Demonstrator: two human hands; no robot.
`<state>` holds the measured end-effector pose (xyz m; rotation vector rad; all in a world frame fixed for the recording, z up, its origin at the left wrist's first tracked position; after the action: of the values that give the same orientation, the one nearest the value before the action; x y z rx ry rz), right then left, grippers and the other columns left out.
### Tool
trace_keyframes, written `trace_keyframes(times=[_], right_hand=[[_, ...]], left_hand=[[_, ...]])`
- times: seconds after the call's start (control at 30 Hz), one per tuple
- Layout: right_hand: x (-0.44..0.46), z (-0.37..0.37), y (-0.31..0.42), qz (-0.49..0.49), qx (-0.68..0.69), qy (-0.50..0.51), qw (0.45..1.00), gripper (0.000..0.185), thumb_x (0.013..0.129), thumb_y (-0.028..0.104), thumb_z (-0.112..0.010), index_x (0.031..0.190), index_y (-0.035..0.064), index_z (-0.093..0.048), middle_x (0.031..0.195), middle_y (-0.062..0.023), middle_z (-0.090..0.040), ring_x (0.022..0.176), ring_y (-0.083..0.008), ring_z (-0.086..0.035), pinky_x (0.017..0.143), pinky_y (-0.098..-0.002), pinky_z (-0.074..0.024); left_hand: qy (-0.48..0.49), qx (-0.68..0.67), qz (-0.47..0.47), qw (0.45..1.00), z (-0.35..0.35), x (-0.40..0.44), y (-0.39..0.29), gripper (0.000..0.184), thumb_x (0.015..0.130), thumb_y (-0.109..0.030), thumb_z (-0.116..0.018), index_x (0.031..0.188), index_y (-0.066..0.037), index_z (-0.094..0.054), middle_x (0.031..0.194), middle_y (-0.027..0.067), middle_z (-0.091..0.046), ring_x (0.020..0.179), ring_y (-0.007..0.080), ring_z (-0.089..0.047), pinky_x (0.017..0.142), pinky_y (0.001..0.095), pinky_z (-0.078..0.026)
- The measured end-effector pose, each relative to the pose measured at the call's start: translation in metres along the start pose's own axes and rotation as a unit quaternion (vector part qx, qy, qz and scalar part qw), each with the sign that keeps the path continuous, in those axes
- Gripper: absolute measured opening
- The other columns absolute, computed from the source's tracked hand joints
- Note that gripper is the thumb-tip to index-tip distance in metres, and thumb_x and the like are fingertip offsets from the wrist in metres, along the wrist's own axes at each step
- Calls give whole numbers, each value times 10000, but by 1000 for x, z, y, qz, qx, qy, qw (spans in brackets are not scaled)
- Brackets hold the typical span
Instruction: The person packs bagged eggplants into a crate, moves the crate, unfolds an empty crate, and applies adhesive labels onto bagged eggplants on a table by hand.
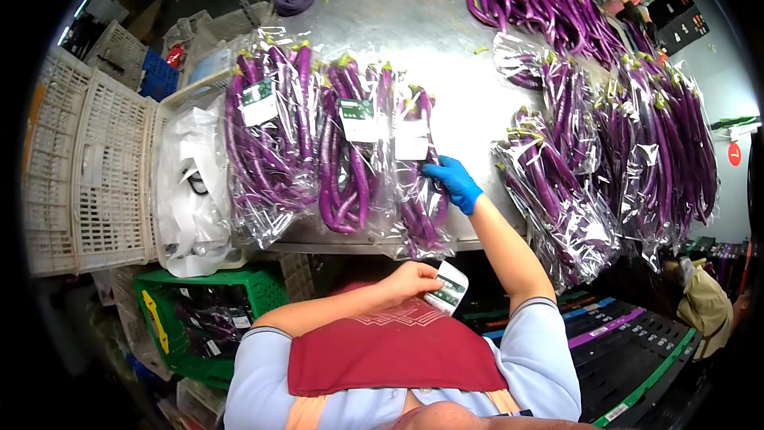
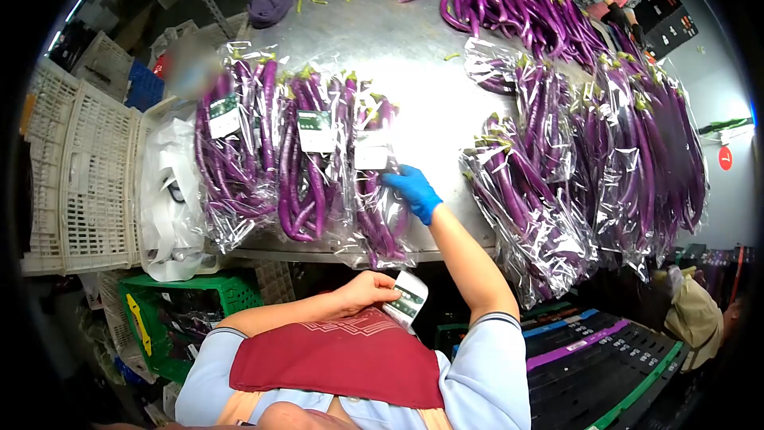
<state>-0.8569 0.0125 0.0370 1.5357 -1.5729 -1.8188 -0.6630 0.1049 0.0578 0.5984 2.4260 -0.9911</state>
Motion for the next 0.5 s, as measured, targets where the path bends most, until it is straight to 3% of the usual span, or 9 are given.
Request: trace_keyframes(times=[0.07,0.1,0.17,0.2,0.3,0.37,0.43,0.47,0.5], right_hand=[[-7,8,9,41,34,-2,999,297,751,101,-559,1012,-36,-523,840,-65,-586,686,-111,-543,606,-224,-446],[-18,17,15,7,30,5,1000,279,756,95,-548,1000,-37,-521,795,-45,-565,675,-104,-519,609,-221,-432],[-35,29,37,62,-59,-15,996,266,721,62,-542,964,-44,-520,764,-23,-541,656,-86,-484,608,-203,-404],[-48,31,53,79,-94,-21,992,270,703,49,-538,954,-50,-517,764,-30,-544,656,-84,-490,601,-205,-406],[-81,16,103,90,-23,-11,996,268,722,53,-525,969,-51,-516,788,-48,-564,662,-88,-513,609,-209,-414],[-87,-22,143,139,-7,22,990,283,737,67,-523,996,-48,-513,820,-58,-574,680,-90,-526,617,-212,-422],[-90,-73,174,148,20,43,988,311,776,98,-534,1058,-26,-490,889,-51,-569,742,-89,-533,676,-213,-425],[-61,-82,160,169,78,107,977,341,789,123,-547,1094,-6,-467,928,-42,-558,790,-92,-523,701,-227,-420],[-54,-100,161,174,46,113,977,390,798,203,-548,1136,32,-457,970,-40,-555,843,-117,-543,683,-210,-427]], left_hand=[[10,8,4,1000,0,-2,1,189,778,-73,-579,931,38,-588,823,63,-614,709,109,-572,650,236,-460],[16,-11,-1,1000,-2,-5,0,185,778,-76,-581,930,30,-595,811,48,-613,688,91,-559,627,220,-449],[25,70,-7,997,4,-4,5,186,778,-78,-584,936,18,-604,791,28,-608,662,67,-536,604,203,-430],[28,74,-17,997,-1,-10,0,147,763,-93,-590,872,1,-619,691,-20,-551,582,37,-445,527,188,-355],[64,152,-47,985,-12,-19,-12,197,752,-116,-605,901,13,-611,707,-7,-568,613,51,-471,554,194,-373],[67,184,-28,980,-9,-14,-2,230,736,-160,-616,885,14,-613,715,8,-573,642,62,-482,576,218,-386],[2,229,-67,971,-4,-18,-9,253,735,-194,-612,870,20,-613,702,17,-570,647,66,-482,579,227,-389],[36,290,-68,954,-11,-24,-19,256,747,-206,-611,878,14,-614,753,37,-588,701,91,-517,650,236,-411],[46,296,-36,953,-12,-26,-20,255,739,-191,-613,884,19,-609,738,43,-590,691,92,-519,629,237,-417]])
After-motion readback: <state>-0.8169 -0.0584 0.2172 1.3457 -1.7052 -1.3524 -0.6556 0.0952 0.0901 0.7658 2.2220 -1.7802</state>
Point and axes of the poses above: each hand's wrist, its own x-axis towards the middle knuckle, its own z-axis out of the back of the hand, y = z × x, the point moved 8 cm from there along x, towards the middle knuckle
